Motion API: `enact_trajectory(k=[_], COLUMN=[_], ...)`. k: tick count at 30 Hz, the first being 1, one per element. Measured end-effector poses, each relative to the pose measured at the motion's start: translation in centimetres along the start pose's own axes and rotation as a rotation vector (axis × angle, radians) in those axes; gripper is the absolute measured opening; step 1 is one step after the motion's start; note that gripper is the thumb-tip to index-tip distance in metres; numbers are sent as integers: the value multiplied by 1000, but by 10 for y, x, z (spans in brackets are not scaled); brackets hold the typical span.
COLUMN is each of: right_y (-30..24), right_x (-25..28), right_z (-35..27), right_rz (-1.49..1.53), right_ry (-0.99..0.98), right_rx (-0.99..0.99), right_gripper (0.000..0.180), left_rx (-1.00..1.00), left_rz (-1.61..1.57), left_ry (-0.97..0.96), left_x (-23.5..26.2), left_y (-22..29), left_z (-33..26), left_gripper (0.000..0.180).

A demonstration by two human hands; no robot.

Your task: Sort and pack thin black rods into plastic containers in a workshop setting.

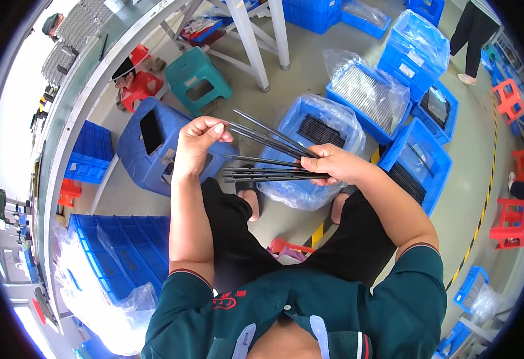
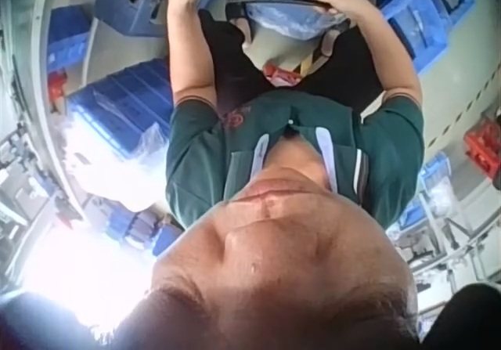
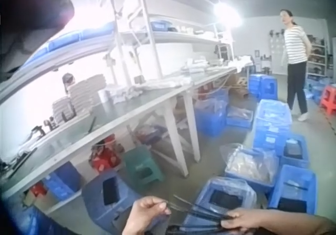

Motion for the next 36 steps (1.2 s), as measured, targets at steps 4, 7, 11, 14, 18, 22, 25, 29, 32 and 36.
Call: enact_trajectory(k=[4, 7, 11, 14, 18, 22, 25, 29, 32, 36], right_y=[1, 1, 3, 0, 3, 3, 2, 4, 8, 8], right_x=[-7, -9, -15, -18, -18, -15, -16, -15, -13, -9], right_z=[-1, -2, -1, -5, 0, 1, 0, 0, 6, 7], right_rz=[4, -7, -1, 33, 42, 3, -15, -51, -92, -98], right_ry=[-99, -120, -174, -222, -233, -192, -205, -150, -123, -90], right_rx=[-22, -37, -63, -66, -49, -57, -66, -93, -96, -116], right_gripper=[38, 38, 37, 37, 37, 36, 36, 35, 33, 32], left_rx=[-4, 5, 78, 85, -21, -115, -93, -48, -30, -15], left_rz=[-104, -66, -32, -58, 105, 56, 16, 7, 84, 110], left_ry=[-77, -94, -190, -161, -71, 11, -57, -82, -167, -88], left_x=[-7, -7, -21, -23, 8, 5, -4, -9, -18, -9], left_y=[-5, -7, -8, -9, 4, 16, 13, 8, -3, 0], left_z=[-3, -5, -10, -11, -6, -6, -6, -7, -7, -7], left_gripper=[11, 10, 7, 7, 9, 10, 12, 11, 10, 11])
Point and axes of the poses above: each hand's wrist, its own z-axis towards the middle knuckle, its own x-axis out of the back of the hand, y = z × x, the point moved 8 cm from there along z, towards the middle knuckle, and after that the axes turned 14 degrees about -x, right-handed, at the moved point
